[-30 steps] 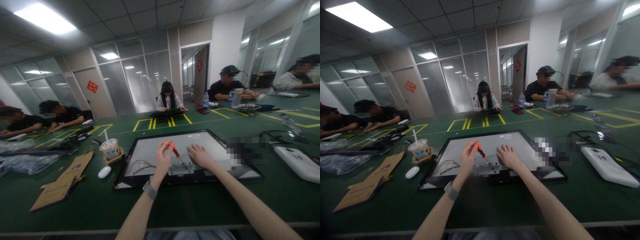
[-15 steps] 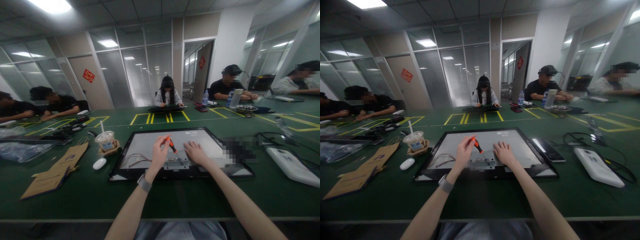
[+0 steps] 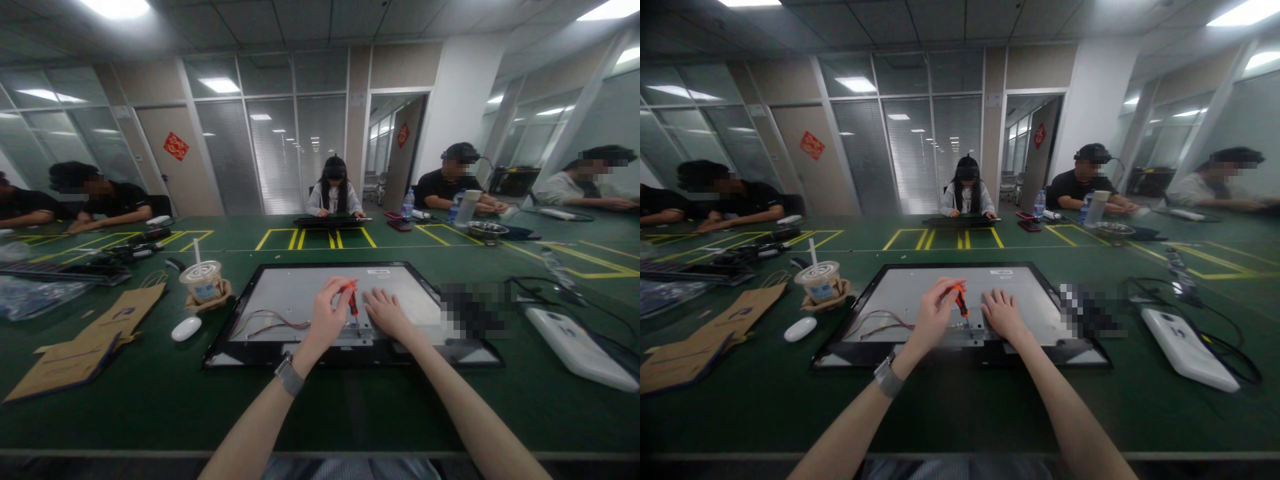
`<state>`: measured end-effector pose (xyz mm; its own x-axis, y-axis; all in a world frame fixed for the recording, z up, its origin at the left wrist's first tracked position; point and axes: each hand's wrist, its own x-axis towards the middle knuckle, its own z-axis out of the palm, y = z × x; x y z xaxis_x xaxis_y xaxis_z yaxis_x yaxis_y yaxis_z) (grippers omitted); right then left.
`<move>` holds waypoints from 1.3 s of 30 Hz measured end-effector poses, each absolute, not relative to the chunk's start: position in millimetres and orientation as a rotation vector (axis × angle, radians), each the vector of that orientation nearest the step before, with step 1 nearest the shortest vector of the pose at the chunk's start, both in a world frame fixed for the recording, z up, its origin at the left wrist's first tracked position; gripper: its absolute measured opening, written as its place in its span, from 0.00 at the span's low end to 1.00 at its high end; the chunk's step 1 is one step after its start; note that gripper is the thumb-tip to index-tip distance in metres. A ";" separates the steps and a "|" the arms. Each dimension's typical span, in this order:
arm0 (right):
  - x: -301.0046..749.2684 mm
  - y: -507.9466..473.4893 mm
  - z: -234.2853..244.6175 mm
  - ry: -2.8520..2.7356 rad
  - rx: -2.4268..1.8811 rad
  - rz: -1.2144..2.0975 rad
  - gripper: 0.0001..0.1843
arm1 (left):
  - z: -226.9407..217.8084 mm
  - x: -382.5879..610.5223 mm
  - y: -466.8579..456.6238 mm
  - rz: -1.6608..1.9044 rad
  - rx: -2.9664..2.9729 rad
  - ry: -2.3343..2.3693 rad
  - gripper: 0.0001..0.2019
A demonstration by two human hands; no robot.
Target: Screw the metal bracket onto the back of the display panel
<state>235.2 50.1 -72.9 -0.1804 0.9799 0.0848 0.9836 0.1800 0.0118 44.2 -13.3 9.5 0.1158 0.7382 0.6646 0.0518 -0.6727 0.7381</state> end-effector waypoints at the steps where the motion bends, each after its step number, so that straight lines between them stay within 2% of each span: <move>1: 234.6 49.7 -71.9 -2.372 -1.975 -0.095 0.30 | 9.4 45.8 -13.2 1.579 1.846 0.734 0.14; 5: 231.9 48.9 -69.0 -2.361 -2.000 -0.091 0.30 | 8.1 52.2 -10.1 1.577 1.925 0.700 0.15; 12: 230.4 49.5 -67.8 -2.349 -2.010 -0.072 0.29 | 4.7 65.5 -3.4 1.852 1.944 0.887 0.11; 17: 230.5 50.6 -68.6 -2.344 -2.016 -0.087 0.29 | -1.0 64.9 -1.5 1.803 1.829 0.822 0.15; 25: 229.9 48.7 -68.4 -2.323 -1.991 -0.089 0.29 | 5.2 57.9 -2.0 1.818 1.737 0.893 0.11; 31: 229.9 49.6 -70.1 -2.332 -1.977 -0.101 0.29 | 0.6 53.6 1.7 1.739 1.682 0.820 0.14; 39: 233.1 49.9 -72.1 -2.342 -1.974 -0.132 0.29 | -0.9 53.4 2.5 1.823 1.650 0.890 0.08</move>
<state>233.1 49.9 -72.1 -0.1692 0.9790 0.1134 0.9856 0.1684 0.0166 53.4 2.5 -0.9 -0.1221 0.7509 0.6490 0.0503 -0.6484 0.7596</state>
